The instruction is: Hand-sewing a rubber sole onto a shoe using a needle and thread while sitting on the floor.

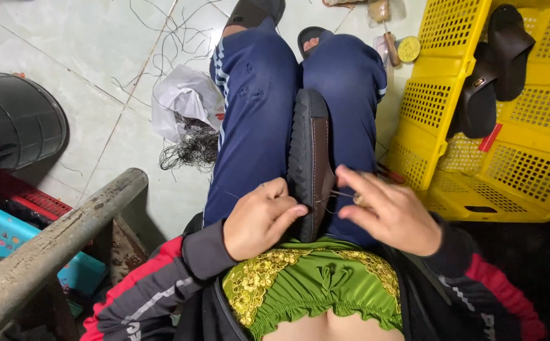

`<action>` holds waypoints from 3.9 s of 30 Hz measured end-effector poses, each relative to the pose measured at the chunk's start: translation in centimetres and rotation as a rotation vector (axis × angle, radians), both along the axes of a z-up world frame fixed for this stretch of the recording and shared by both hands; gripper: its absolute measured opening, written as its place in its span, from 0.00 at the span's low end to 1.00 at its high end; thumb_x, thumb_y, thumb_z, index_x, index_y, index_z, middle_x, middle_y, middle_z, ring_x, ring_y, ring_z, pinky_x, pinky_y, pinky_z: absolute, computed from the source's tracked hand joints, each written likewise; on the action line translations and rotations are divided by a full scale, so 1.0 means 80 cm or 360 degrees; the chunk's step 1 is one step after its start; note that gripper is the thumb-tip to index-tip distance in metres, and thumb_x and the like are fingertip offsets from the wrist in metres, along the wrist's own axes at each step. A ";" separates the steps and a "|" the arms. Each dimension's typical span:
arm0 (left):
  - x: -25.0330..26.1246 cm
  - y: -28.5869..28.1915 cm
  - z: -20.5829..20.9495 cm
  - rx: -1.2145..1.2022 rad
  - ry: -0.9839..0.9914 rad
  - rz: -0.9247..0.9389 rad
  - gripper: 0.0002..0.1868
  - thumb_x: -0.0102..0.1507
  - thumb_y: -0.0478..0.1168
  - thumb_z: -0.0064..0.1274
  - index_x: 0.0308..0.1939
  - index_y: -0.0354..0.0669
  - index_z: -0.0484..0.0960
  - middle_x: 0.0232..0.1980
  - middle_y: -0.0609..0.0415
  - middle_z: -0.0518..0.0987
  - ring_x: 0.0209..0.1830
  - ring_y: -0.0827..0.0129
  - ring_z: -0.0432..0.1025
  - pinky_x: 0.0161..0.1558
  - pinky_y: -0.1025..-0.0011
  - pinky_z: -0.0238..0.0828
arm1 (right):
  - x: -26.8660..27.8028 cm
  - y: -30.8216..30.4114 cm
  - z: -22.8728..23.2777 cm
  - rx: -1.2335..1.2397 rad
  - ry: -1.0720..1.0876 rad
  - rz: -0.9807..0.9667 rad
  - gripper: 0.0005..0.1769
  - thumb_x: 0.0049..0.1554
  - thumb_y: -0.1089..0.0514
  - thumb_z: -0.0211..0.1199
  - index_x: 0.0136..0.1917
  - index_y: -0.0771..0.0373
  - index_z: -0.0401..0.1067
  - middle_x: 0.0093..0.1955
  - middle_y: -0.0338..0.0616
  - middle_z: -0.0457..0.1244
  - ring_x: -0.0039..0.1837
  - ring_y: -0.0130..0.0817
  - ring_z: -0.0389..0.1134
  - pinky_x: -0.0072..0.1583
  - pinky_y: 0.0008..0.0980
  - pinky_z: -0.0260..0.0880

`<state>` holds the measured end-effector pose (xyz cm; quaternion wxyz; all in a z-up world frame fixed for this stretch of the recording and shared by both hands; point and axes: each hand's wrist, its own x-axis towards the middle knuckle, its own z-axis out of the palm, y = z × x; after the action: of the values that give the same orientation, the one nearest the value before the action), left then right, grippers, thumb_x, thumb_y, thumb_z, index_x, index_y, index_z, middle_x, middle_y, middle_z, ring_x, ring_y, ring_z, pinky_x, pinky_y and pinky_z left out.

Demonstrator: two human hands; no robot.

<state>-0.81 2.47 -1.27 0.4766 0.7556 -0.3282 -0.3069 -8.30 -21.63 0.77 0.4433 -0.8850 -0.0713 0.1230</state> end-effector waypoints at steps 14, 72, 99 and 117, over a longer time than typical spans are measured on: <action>0.092 -0.083 -0.023 -0.0871 0.1255 0.0636 0.23 0.68 0.46 0.37 0.28 0.33 0.78 0.17 0.56 0.66 0.17 0.77 0.58 0.22 0.82 0.52 | 0.016 0.014 -0.003 0.0437 0.0238 -0.0291 0.06 0.49 0.64 0.61 0.41 0.61 0.77 0.22 0.37 0.63 0.24 0.29 0.65 0.36 0.31 0.72; 0.016 -0.020 -0.029 -0.0116 -0.0567 0.0275 0.19 0.60 0.53 0.55 0.32 0.40 0.72 0.48 0.48 0.66 0.41 0.55 0.67 0.37 0.67 0.69 | -0.021 -0.001 -0.038 -0.0428 -0.0153 0.0034 0.13 0.54 0.57 0.62 0.49 0.68 0.71 0.43 0.50 0.67 0.43 0.47 0.70 0.40 0.36 0.72; 0.014 -0.058 0.018 -0.0097 -0.0315 0.0228 0.27 0.57 0.36 0.55 0.59 0.38 0.66 0.42 0.49 0.67 0.38 0.56 0.64 0.38 0.65 0.63 | -0.009 -0.070 0.044 -0.1195 0.0485 0.0250 0.28 0.51 0.53 0.57 0.63 0.26 0.64 0.61 0.37 0.58 0.23 0.26 0.55 0.24 0.25 0.58; 0.008 -0.012 -0.004 -0.0360 -0.0558 0.0288 0.04 0.61 0.38 0.53 0.32 0.44 0.81 0.27 0.54 0.69 0.26 0.59 0.66 0.29 0.65 0.69 | 0.029 0.010 0.014 -0.0358 -0.0474 0.0155 0.13 0.58 0.59 0.56 0.57 0.61 0.68 0.46 0.45 0.65 0.39 0.44 0.68 0.38 0.38 0.70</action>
<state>-0.17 1.54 -1.60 0.5196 0.7655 -0.3691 -0.0880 -6.01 -20.82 1.92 0.3197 -0.9329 -0.1647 0.0191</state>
